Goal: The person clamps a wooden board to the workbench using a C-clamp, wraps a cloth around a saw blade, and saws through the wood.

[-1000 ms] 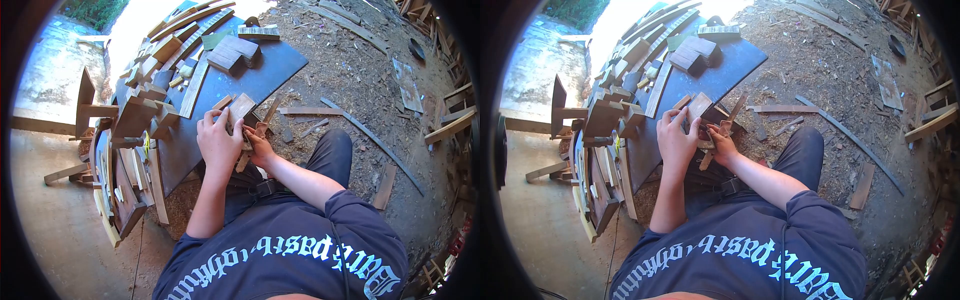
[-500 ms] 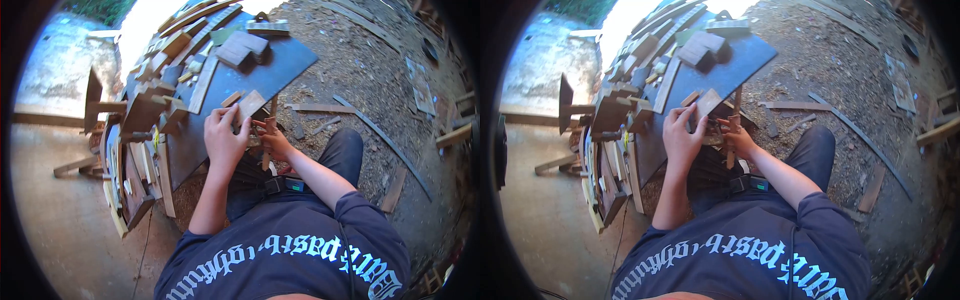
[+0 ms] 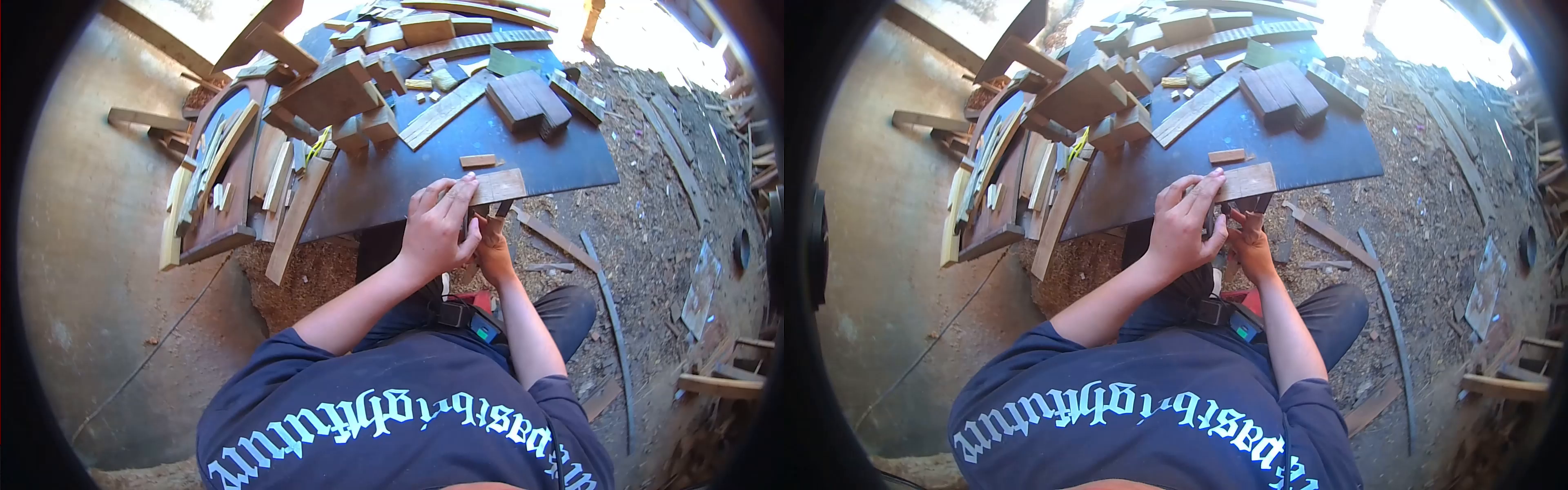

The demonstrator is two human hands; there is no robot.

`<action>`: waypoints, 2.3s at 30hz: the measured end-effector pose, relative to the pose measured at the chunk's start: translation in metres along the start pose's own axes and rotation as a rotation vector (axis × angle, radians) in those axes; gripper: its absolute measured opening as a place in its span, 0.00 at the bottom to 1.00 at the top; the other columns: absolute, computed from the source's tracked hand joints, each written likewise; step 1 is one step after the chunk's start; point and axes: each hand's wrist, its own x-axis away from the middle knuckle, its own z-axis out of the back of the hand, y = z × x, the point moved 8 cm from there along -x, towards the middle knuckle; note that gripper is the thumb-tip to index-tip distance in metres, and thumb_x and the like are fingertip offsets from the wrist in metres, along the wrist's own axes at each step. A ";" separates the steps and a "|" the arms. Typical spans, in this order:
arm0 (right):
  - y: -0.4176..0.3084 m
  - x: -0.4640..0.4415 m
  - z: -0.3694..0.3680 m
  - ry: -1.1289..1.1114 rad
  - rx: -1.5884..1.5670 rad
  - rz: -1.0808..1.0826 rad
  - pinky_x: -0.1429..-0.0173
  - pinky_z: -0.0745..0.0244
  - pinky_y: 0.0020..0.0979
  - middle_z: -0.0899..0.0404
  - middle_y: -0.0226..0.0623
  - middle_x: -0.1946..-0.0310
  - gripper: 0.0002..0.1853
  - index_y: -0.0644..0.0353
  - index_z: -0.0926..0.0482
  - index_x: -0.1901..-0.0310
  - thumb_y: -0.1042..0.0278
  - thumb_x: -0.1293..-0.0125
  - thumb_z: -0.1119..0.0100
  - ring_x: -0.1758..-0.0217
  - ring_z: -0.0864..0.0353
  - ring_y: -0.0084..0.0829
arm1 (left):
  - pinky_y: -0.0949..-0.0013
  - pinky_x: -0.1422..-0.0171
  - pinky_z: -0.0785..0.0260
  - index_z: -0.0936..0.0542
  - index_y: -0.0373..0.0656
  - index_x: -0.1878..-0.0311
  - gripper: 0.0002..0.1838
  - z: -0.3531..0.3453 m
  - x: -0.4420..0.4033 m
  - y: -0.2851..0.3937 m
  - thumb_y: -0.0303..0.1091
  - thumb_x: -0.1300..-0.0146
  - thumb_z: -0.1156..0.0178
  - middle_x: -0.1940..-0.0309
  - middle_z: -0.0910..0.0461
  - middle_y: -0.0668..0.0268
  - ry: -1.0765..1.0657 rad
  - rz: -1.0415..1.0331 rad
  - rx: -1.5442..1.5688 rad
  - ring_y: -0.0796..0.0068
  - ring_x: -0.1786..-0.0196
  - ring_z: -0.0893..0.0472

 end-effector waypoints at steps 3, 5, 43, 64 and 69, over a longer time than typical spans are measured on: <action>-0.016 0.007 -0.009 -0.046 0.073 0.112 0.58 0.21 0.25 0.14 0.33 0.51 0.38 0.59 0.35 0.23 0.78 0.33 0.32 0.57 0.15 0.19 | 0.56 0.30 0.36 0.23 0.41 0.32 0.34 0.000 0.001 -0.004 0.38 0.44 0.33 0.34 0.19 0.63 0.033 -0.006 -0.016 0.63 0.36 0.22; -0.025 0.009 -0.010 0.055 0.184 0.178 0.50 0.20 0.27 0.15 0.34 0.50 0.38 0.61 0.34 0.24 0.77 0.35 0.30 0.53 0.15 0.22 | 0.57 0.31 0.36 0.22 0.41 0.32 0.33 0.001 0.003 -0.004 0.38 0.44 0.32 0.35 0.18 0.64 0.061 0.002 0.002 0.65 0.37 0.22; -0.020 -0.027 -0.040 -0.260 -0.364 0.179 0.23 0.32 0.44 0.33 0.40 0.24 0.42 0.55 0.40 0.21 0.30 0.22 0.55 0.23 0.31 0.38 | 0.53 0.28 0.40 0.25 0.37 0.30 0.38 -0.002 0.009 -0.004 0.37 0.49 0.39 0.34 0.19 0.60 0.089 0.018 0.045 0.63 0.36 0.23; -0.183 0.186 -0.061 0.537 1.102 0.505 0.72 0.20 0.44 0.16 0.52 0.68 0.16 0.61 0.32 0.36 0.70 0.21 0.50 0.72 0.13 0.50 | 0.55 0.41 0.24 0.13 0.41 0.51 0.11 -0.018 -0.075 -0.042 0.32 0.33 0.36 0.56 0.16 0.57 -0.282 -0.214 0.324 0.52 0.48 0.17; -0.168 0.143 -0.099 0.559 1.508 0.379 0.65 0.19 0.57 0.17 0.61 0.71 0.16 0.68 0.31 0.44 0.71 0.29 0.44 0.69 0.14 0.61 | 0.55 0.47 0.22 0.15 0.40 0.60 0.07 -0.042 -0.111 -0.060 0.31 0.38 0.37 0.61 0.17 0.58 -0.337 -0.265 0.256 0.55 0.54 0.15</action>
